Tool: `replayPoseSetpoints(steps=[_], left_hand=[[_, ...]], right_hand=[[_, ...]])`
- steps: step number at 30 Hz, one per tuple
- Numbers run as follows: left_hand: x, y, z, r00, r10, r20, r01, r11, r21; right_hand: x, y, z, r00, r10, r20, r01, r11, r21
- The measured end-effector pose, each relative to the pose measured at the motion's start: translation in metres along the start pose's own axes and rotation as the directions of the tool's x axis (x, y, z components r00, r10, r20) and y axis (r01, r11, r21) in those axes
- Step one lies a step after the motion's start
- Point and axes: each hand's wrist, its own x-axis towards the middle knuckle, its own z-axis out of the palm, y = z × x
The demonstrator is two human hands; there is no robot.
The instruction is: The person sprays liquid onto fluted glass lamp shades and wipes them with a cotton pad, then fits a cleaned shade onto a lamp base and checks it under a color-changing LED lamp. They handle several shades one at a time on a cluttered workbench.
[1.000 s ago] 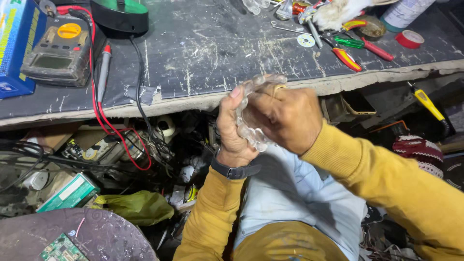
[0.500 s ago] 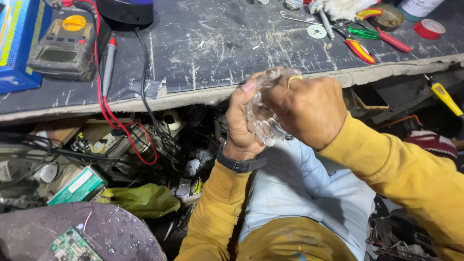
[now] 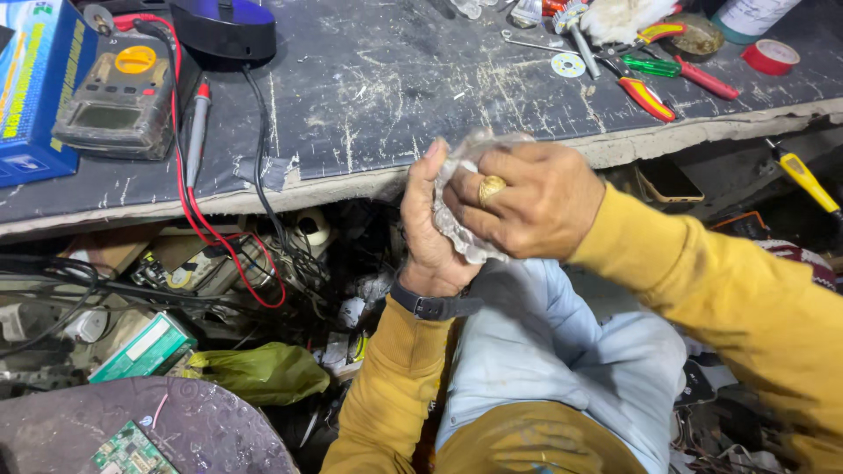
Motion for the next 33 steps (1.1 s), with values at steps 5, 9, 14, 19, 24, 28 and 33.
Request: replayPoseSetpoints(steps=[5, 9, 14, 19, 24, 28, 33], left_hand=[[0.002, -0.001, 0.0, 0.995, 0.029, -0.094, -0.015, 0.99, 0.141], [0.0, -0.007, 0.0, 0.969, 0.244, -0.044, -0.188, 0.838, 0.513], [0.005, -0.009, 0.003, 0.995, 0.097, -0.025, -0.087, 0.963, 0.254], [-0.007, -0.002, 0.01, 0.982, 0.187, -0.037, -0.147, 0.866, 0.479], [-0.01, 0.003, 0.015, 0.974, 0.164, 0.153, -0.222, 0.603, 0.766], [-0.011, 0.008, 0.018, 0.981, 0.123, 0.147, -0.189, 0.739, 0.647], [-0.01, 0.011, 0.015, 0.982, 0.141, 0.128, -0.189, 0.809, 0.556]], right_hand=[[-0.012, 0.002, 0.001, 0.959, 0.149, 0.241, -0.099, 0.973, -0.209], [-0.018, -0.025, -0.002, 0.786, 0.461, 0.412, -0.447, 0.884, -0.138], [-0.01, -0.005, -0.004, 0.965, 0.187, 0.185, -0.164, 0.978, -0.131], [-0.018, -0.01, -0.003, 0.933, 0.285, 0.219, -0.249, 0.952, -0.178], [-0.031, -0.044, 0.004, 0.737, 0.578, 0.351, -0.675, 0.604, 0.423], [-0.021, -0.048, -0.002, 0.676, 0.624, 0.392, -0.645, 0.245, 0.724], [-0.003, -0.025, -0.018, 0.928, 0.341, 0.151, -0.336, 0.94, -0.061]])
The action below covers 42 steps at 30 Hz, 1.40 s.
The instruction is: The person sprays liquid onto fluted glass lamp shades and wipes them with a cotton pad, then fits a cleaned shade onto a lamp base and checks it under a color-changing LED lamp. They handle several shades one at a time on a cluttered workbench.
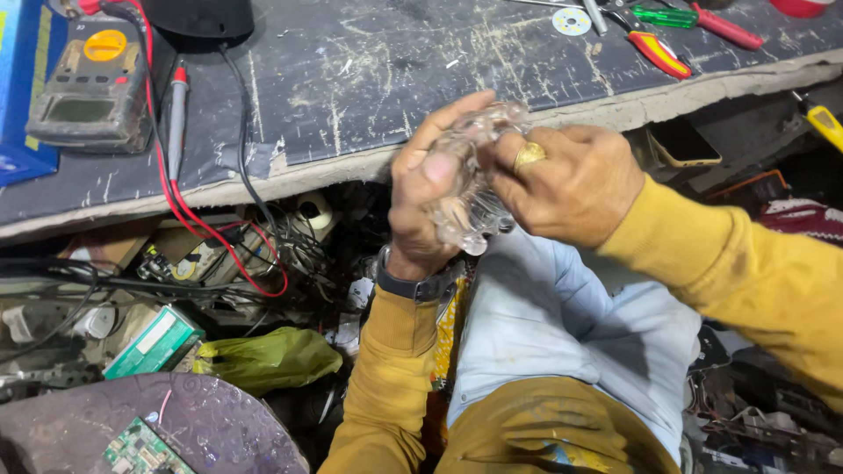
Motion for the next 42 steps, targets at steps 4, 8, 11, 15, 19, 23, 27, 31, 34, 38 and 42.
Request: replayPoseSetpoints(steps=[4, 8, 11, 15, 19, 23, 27, 31, 34, 38, 42], left_hand=[[0.001, -0.003, -0.006, 1.0, 0.03, -0.007, -0.03, 0.999, 0.015], [0.004, -0.005, -0.014, 0.999, 0.035, 0.008, -0.035, 0.999, 0.023], [0.01, -0.014, -0.014, 1.0, 0.014, -0.01, -0.016, 0.976, -0.218], [0.012, -0.023, -0.014, 0.999, 0.014, -0.049, -0.033, 0.915, -0.403], [0.011, -0.02, -0.022, 0.991, -0.099, -0.092, 0.051, 0.906, -0.421], [0.014, -0.021, -0.023, 0.997, -0.021, -0.073, -0.003, 0.949, -0.315], [0.017, -0.025, -0.019, 0.988, -0.016, -0.154, -0.04, 0.935, -0.353], [0.016, -0.029, -0.019, 0.988, 0.04, -0.152, -0.084, 0.951, -0.298], [0.013, -0.026, -0.025, 0.994, 0.002, -0.107, -0.034, 0.953, -0.3], [0.014, -0.025, -0.029, 0.999, -0.003, -0.039, -0.007, 0.965, -0.261], [0.015, -0.024, -0.027, 0.997, -0.038, -0.07, 0.017, 0.96, -0.28]], right_hand=[[-0.002, -0.006, 0.01, 0.985, 0.115, 0.128, -0.114, 0.993, -0.017], [-0.011, -0.023, 0.033, 0.932, 0.331, 0.148, -0.335, 0.628, 0.702], [-0.003, -0.026, 0.04, 0.877, 0.467, 0.114, -0.339, 0.433, 0.835], [0.016, -0.014, 0.033, 0.939, 0.235, -0.252, -0.166, 0.949, 0.268], [0.012, -0.004, 0.03, 0.971, 0.077, -0.228, -0.108, 0.986, -0.124], [0.002, -0.008, 0.039, 0.942, 0.332, 0.041, -0.326, 0.939, -0.107], [0.018, -0.015, 0.041, 0.852, 0.511, -0.113, -0.494, 0.857, 0.146], [0.037, -0.029, 0.039, 0.642, 0.766, -0.029, -0.53, 0.471, 0.705], [0.029, -0.029, 0.033, 0.734, 0.609, 0.301, -0.465, 0.127, 0.876], [0.016, -0.002, 0.02, 0.949, 0.222, 0.223, -0.315, 0.682, 0.66], [0.013, -0.009, -0.008, 0.937, 0.344, 0.052, -0.33, 0.83, 0.45]])
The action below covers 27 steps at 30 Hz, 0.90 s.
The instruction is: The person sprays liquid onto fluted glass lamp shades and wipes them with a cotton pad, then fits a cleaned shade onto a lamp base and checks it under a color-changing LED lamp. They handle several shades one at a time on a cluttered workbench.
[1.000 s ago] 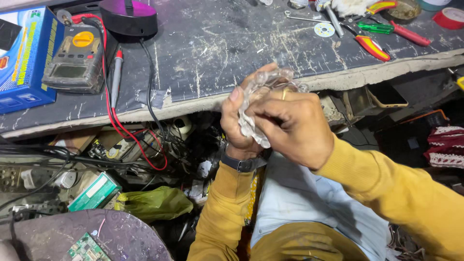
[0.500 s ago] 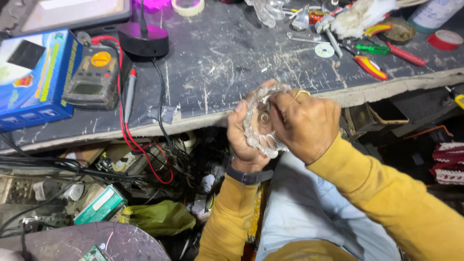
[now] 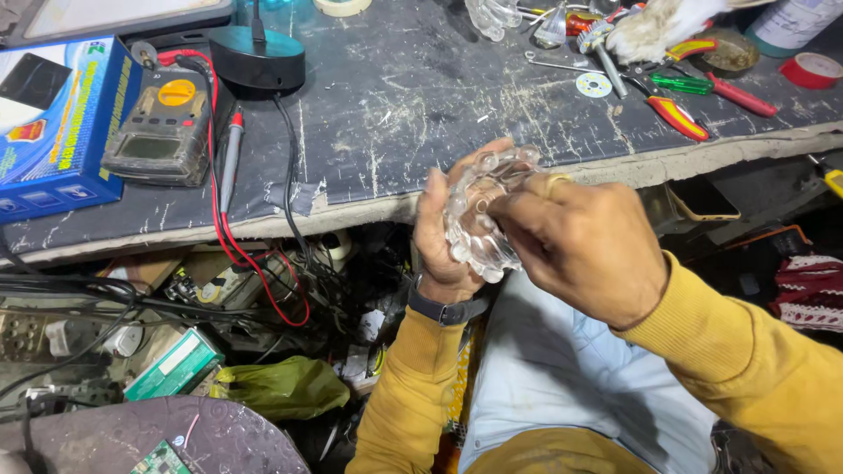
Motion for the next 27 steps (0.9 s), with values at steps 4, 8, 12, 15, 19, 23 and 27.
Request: replayPoseSetpoints(steps=[4, 8, 12, 15, 19, 23, 27], left_hand=[[-0.002, 0.001, 0.001, 0.995, 0.035, 0.097, -0.037, 0.999, 0.009], [-0.002, 0.006, 0.0, 0.988, -0.096, 0.121, 0.095, 0.995, 0.017], [-0.006, 0.014, 0.004, 0.949, -0.305, 0.075, 0.309, 0.95, -0.05], [-0.009, 0.014, 0.006, 0.974, -0.227, -0.024, 0.225, 0.938, 0.264], [-0.009, 0.012, 0.001, 0.982, -0.162, 0.101, 0.152, 0.983, 0.101], [-0.015, 0.008, 0.0, 0.972, -0.095, 0.214, 0.118, 0.988, -0.097], [-0.02, 0.009, 0.008, 0.99, -0.074, 0.118, 0.09, 0.986, -0.138]], right_hand=[[0.004, -0.02, -0.009, 0.946, -0.204, -0.254, 0.15, 0.965, -0.215], [0.025, -0.01, -0.015, 0.955, -0.292, 0.052, 0.292, 0.893, -0.343], [0.049, 0.007, -0.027, 0.843, -0.492, 0.217, 0.537, 0.748, -0.39], [0.061, 0.012, -0.021, 0.811, -0.392, 0.435, 0.559, 0.738, -0.378], [0.057, 0.02, -0.019, 0.833, -0.445, 0.328, 0.545, 0.763, -0.347], [0.04, 0.023, -0.013, 0.883, -0.469, 0.018, 0.443, 0.82, -0.362], [0.039, 0.017, 0.004, 0.847, -0.485, -0.217, 0.386, 0.842, -0.376]])
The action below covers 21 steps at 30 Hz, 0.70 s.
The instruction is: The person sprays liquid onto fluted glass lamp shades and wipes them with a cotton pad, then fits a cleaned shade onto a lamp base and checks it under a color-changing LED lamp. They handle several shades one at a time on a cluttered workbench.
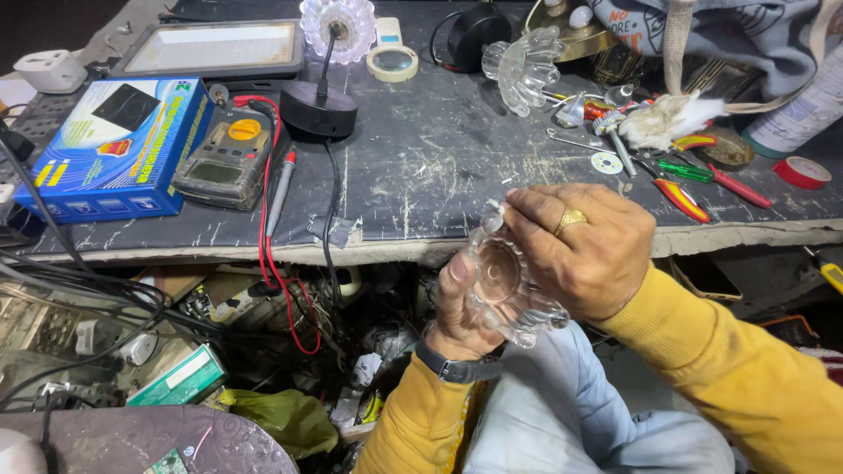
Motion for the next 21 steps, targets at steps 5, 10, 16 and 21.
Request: replayPoseSetpoints(steps=[5, 10, 16, 21], left_hand=[[0.0, 0.017, 0.006, 0.996, 0.073, -0.056, -0.068, 0.994, 0.085], [-0.005, 0.031, 0.011, 0.999, -0.037, -0.034, 0.039, 0.998, 0.056], [-0.001, 0.035, 0.018, 0.997, -0.028, -0.066, 0.033, 0.996, 0.082], [0.002, 0.03, 0.015, 0.995, 0.041, -0.09, -0.028, 0.99, 0.135]], right_hand=[[0.009, -0.007, 0.005, 0.999, -0.034, -0.01, 0.034, 0.998, 0.062], [0.005, 0.004, -0.013, 0.972, 0.237, -0.001, -0.232, 0.955, 0.183], [-0.003, 0.014, 0.003, 0.938, 0.265, 0.225, -0.331, 0.877, 0.348], [-0.004, 0.001, 0.018, 0.979, 0.12, 0.162, -0.14, 0.983, 0.117]])
